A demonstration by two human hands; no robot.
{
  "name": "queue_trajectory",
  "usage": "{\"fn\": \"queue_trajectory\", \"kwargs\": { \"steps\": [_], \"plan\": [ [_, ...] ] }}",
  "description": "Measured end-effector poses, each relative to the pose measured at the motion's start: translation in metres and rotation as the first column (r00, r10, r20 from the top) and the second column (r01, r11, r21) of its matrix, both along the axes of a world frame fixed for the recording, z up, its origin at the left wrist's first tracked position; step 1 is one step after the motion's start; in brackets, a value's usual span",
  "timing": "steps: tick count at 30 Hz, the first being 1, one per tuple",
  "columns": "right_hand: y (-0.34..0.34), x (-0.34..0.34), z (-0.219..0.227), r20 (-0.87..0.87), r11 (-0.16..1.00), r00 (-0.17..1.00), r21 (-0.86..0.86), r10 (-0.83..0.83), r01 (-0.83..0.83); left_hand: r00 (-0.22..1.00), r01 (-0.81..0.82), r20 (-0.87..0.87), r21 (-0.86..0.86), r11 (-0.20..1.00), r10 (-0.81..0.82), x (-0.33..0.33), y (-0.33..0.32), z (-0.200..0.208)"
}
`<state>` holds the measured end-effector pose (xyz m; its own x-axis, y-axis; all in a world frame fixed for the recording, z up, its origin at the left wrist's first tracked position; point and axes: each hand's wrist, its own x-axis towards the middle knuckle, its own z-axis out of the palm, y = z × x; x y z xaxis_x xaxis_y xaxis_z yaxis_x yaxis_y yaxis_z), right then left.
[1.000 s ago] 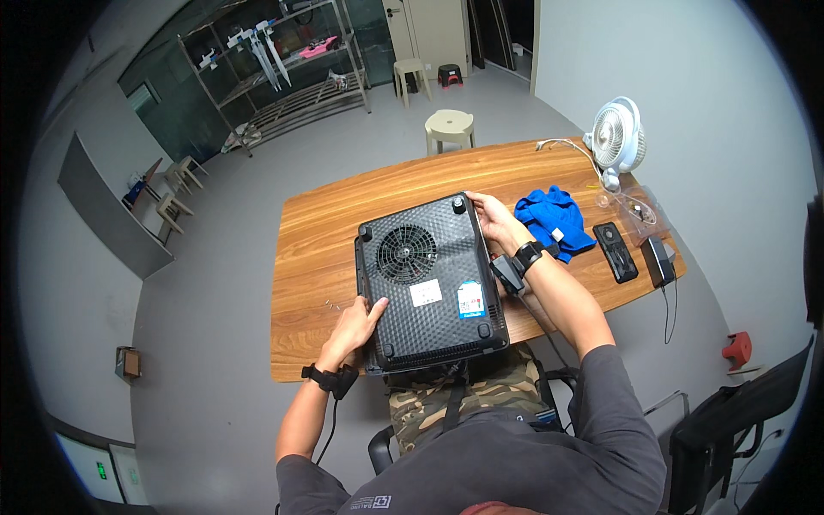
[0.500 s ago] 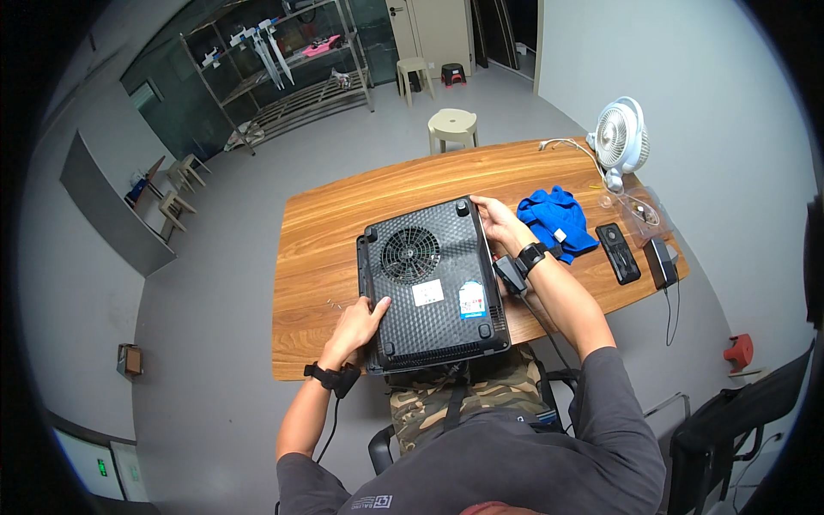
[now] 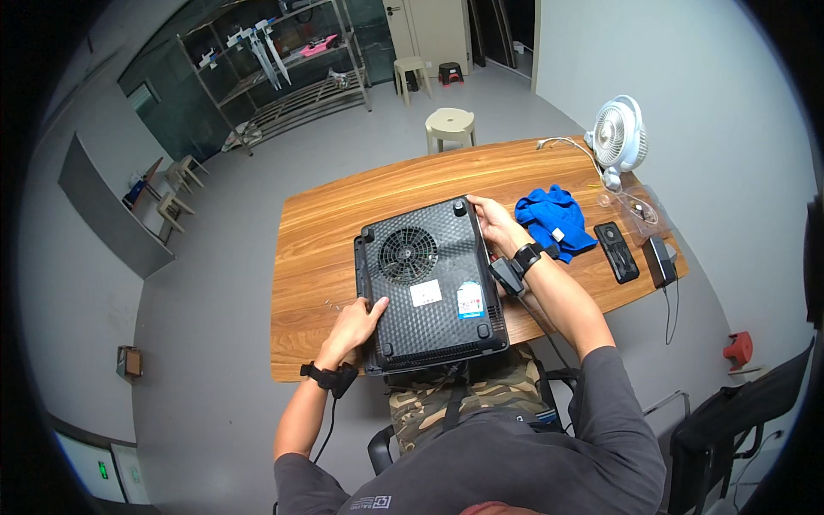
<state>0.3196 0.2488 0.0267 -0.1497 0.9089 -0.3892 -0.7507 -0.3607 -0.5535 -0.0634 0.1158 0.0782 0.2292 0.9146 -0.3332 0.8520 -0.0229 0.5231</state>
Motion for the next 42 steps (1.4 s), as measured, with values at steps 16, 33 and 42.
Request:
{"fn": "queue_trajectory", "kwargs": {
  "steps": [16, 33, 42],
  "plan": [
    [-0.022, -0.016, 0.025, 0.287, 0.958, 0.919, 0.176, -0.271, 0.227, 0.985, 0.093, 0.095, 0.397, 0.913, -0.142, 0.005, 0.023, 0.029],
    [-0.014, -0.013, 0.018, 0.374, 0.957, 0.892, 0.233, -0.254, 0.174, 0.903, 0.301, 0.1, 0.547, 0.781, -0.419, 0.172, 0.141, 0.051],
    [-0.012, -0.015, 0.016, 0.341, 0.96, 0.914, 0.242, -0.222, 0.143, 0.913, 0.228, 0.19, 0.496, 0.838, -0.361, 0.216, 0.168, 0.032]
  ]
}}
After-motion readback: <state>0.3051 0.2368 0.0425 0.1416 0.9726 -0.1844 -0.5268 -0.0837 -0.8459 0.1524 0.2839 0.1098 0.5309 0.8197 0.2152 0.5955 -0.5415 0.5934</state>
